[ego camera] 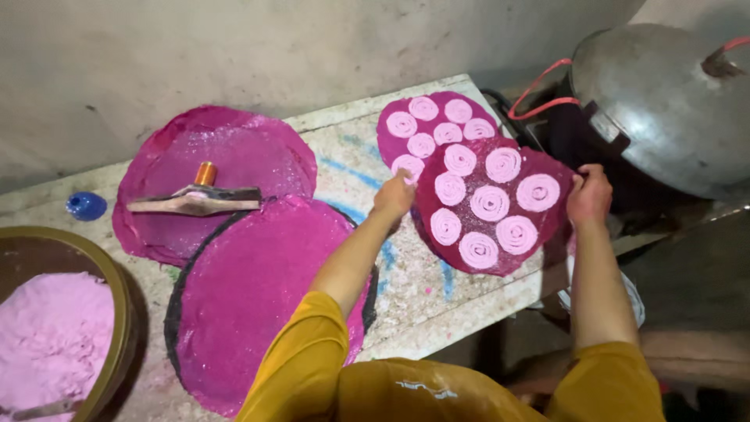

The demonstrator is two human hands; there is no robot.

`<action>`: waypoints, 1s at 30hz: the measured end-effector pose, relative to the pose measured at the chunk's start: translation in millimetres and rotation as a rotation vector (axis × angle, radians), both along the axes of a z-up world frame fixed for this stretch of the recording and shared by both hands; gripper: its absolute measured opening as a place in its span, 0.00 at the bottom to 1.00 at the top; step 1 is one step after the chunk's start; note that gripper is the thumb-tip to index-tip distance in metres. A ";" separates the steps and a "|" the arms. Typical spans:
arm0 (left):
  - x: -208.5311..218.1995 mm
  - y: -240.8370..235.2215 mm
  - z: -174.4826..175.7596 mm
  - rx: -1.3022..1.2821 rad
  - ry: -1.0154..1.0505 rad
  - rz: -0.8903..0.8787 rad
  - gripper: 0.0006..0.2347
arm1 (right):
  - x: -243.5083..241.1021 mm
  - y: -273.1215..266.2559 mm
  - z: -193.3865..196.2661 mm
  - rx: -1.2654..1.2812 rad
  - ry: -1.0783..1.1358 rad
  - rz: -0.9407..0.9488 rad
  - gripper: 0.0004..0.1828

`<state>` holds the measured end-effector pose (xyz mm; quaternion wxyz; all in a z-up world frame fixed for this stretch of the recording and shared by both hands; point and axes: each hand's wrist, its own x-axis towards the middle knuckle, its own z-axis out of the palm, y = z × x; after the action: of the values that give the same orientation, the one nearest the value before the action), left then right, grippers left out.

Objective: The person scoops pink dough from a bowl and uses a wooden press to form spiral shapes on a glittery purple mat. The formed spirals are arranged in rows on the mat as the process continues.

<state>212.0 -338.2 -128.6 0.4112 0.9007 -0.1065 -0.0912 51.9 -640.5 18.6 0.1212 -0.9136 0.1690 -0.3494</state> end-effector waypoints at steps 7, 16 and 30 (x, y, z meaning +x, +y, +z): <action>-41.2 159.6 16.8 -0.360 -0.051 0.004 0.15 | 5.5 29.1 -83.5 0.207 -0.049 0.294 0.20; -303.6 399.0 31.7 0.040 -0.004 1.083 0.29 | 76.7 264.8 -109.3 0.541 0.224 0.999 0.16; -336.2 356.4 -12.3 -0.994 0.367 1.025 0.20 | 209.8 562.5 -124.3 -0.317 0.558 0.908 0.32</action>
<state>-124.2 18.1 -140.8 0.7731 0.5151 0.3694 0.0221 261.7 -78.0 -105.7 0.0712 -0.9596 -0.2707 -0.0283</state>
